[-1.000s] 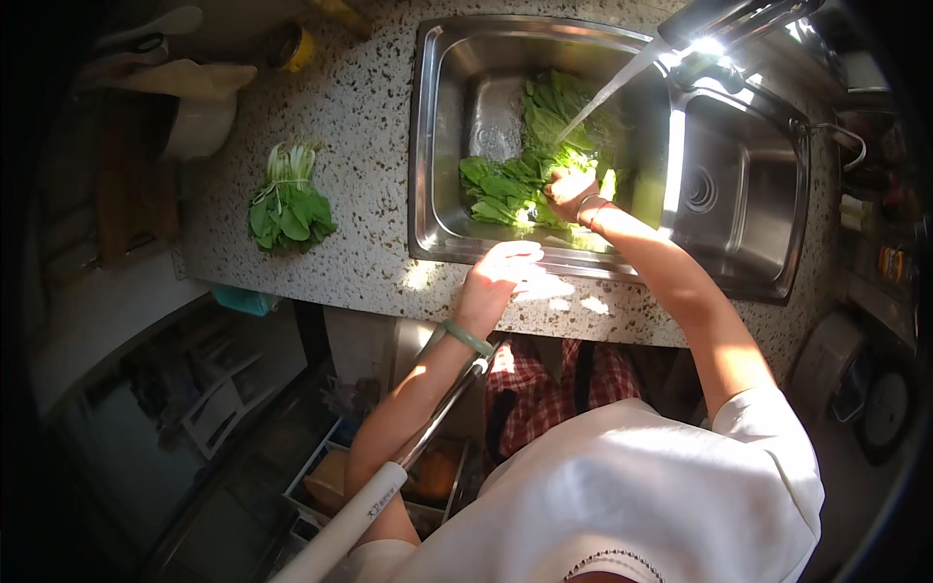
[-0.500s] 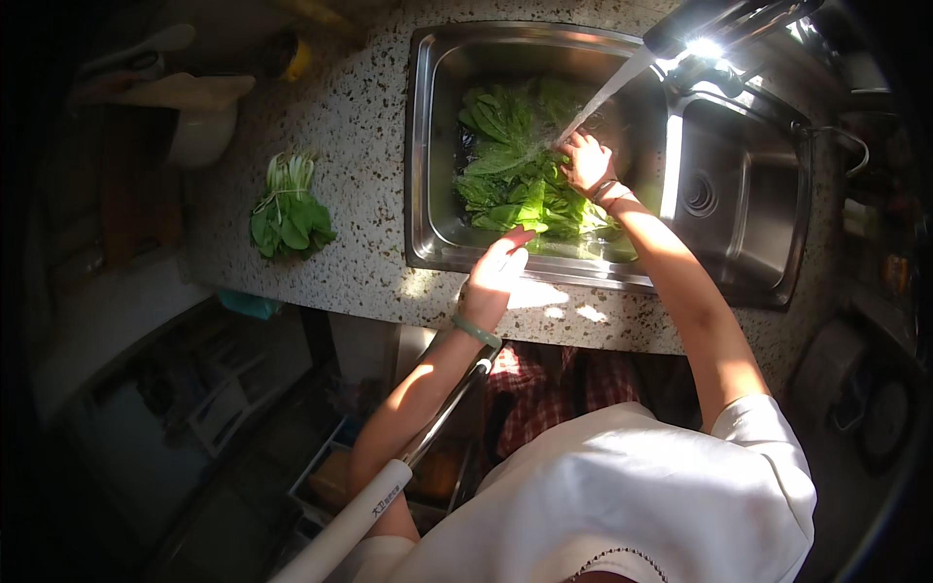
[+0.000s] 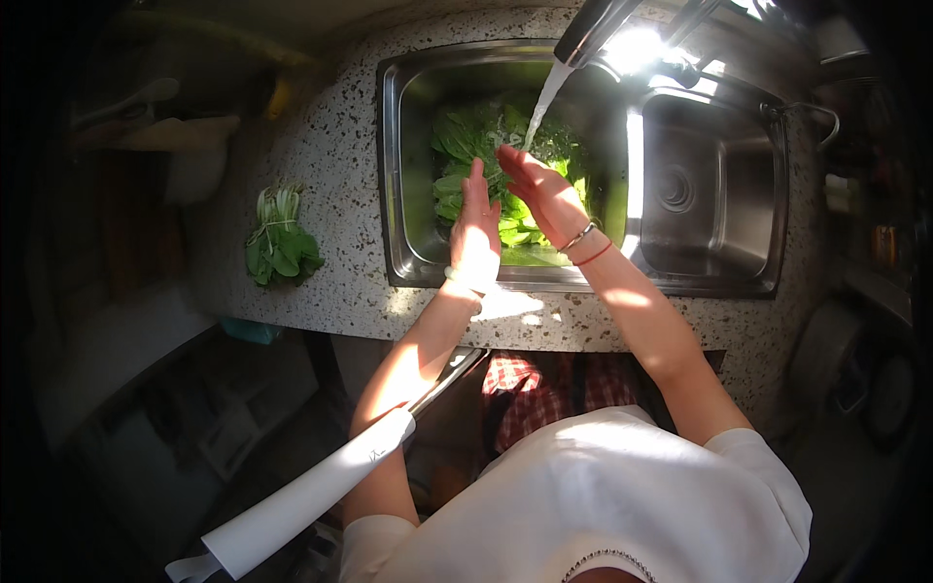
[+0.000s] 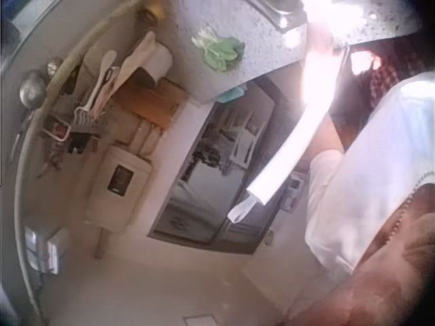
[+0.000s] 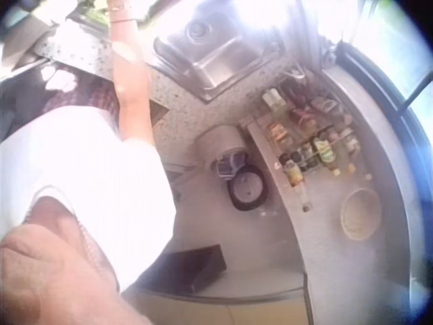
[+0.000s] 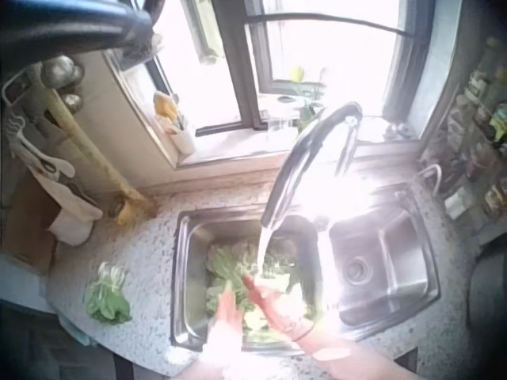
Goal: The person washes leafy vegetables in a kitchen sink and then proceeds to mop the tiled floor of the kitchen and adjacent living area using a flat mop. The person moves the mop back and forth across the floor, navigating around furniture and plants.
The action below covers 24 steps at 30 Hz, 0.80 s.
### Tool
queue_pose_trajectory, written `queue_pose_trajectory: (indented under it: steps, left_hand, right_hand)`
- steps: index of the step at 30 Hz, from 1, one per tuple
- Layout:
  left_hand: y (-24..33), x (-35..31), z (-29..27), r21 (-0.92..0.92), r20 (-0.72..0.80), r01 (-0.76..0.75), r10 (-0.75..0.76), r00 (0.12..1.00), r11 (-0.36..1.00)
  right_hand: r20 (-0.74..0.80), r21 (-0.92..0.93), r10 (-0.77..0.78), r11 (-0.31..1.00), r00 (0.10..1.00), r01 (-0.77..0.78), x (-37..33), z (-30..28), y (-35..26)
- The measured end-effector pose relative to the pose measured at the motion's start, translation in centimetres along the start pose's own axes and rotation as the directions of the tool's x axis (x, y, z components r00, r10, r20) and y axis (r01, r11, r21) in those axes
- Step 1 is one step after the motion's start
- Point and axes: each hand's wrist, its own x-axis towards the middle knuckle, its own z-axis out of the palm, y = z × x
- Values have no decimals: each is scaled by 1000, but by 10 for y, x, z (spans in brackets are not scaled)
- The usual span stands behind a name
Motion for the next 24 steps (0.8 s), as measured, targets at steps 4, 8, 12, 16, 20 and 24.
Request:
queue_pose_trajectory:
  steps: [4,8,12,16,20,24]
  left_hand:
    - [5,-6,24,-133,-123,111,-128,984,985]
    - [0,-1,23,95,65,244,-250,966,965]
    - [-25,14,-5,349,-196,304,-248,949,887]
    - [-25,12,-11,820,38,-126,166,985,558]
    - [-23,20,8,519,-124,55,11,992,853]
    - [-12,22,17,496,-171,142,-65,983,857]
  right_hand:
    - [232,-238,-243,925,942,297,-35,33,31]
    - [127,-778,78,626,989,51,8,-49,11]
    - [-89,-990,-111,122,990,-75,-1,-73,-20]
    - [-431,-464,-538,821,725,334,-6,-81,-81]
    - [-404,-504,-743,668,534,547,6,-101,-146]
    - [-417,-444,-702,712,577,545,26,-131,-197]
